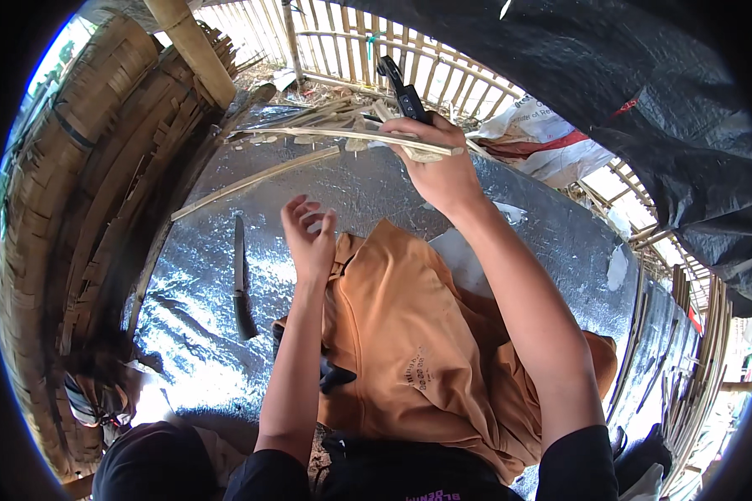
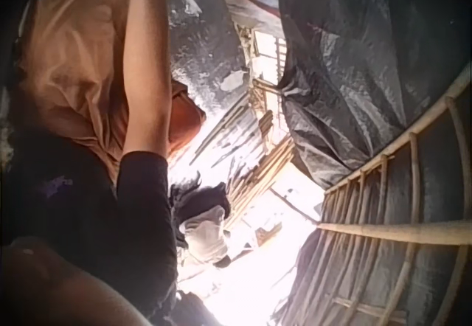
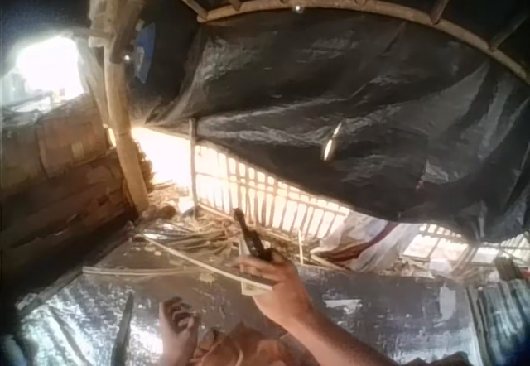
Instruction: The person uses a tool to cut and shape bamboo strips, then arranges them into a frame and secures them. They handle various sizes of bamboo strips by hand, placing them onto a work surface and fitting them together.
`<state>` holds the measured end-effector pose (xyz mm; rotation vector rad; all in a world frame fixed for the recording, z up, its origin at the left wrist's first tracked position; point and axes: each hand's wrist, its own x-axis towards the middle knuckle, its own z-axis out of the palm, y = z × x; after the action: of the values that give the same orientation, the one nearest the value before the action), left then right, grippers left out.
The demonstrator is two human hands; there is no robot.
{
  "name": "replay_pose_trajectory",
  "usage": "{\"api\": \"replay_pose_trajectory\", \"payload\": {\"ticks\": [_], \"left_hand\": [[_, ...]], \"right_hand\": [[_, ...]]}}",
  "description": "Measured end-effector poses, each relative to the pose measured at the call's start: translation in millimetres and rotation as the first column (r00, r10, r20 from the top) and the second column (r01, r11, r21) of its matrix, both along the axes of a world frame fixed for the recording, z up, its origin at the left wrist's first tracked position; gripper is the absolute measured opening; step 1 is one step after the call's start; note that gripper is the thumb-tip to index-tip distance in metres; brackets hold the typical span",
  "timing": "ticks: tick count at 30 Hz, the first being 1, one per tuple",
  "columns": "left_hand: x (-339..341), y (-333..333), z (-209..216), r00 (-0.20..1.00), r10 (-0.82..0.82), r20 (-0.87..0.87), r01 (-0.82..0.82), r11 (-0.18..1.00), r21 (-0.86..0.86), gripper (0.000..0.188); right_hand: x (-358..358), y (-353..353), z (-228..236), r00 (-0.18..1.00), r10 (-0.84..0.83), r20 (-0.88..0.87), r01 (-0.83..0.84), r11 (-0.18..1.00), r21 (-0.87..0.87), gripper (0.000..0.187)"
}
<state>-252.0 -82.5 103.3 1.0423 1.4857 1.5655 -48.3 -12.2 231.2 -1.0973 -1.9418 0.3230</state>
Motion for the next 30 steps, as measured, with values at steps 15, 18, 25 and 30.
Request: {"api": "replay_pose_trajectory", "payload": {"ticks": [15, 18, 25, 30], "left_hand": [[92.9, 104.2, 35.4, 0.959, -0.212, -0.187, 0.239, 0.962, 0.132, 0.119], [104.7, 109.6, 51.1, 0.932, -0.039, -0.361, 0.153, 0.944, 0.293, 0.126], [127.7, 114.2, 98.9, 0.852, 0.314, -0.419, -0.081, 0.869, 0.488, 0.118], [122.4, 104.9, 141.5, 0.908, 0.36, -0.216, -0.213, 0.838, 0.503, 0.104]], "right_hand": [[5.9, -6.8, 78.3, 0.987, -0.099, -0.124, 0.104, 0.994, 0.038, 0.033], [6.4, -17.7, 101.8, 0.973, -0.139, -0.182, 0.116, 0.985, -0.127, 0.035], [11.7, -46.3, 152.8, 0.938, -0.055, -0.342, 0.033, 0.997, -0.071, 0.035], [26.0, -70.9, 176.1, 0.93, -0.113, -0.349, 0.051, 0.982, -0.181, 0.035]]}}
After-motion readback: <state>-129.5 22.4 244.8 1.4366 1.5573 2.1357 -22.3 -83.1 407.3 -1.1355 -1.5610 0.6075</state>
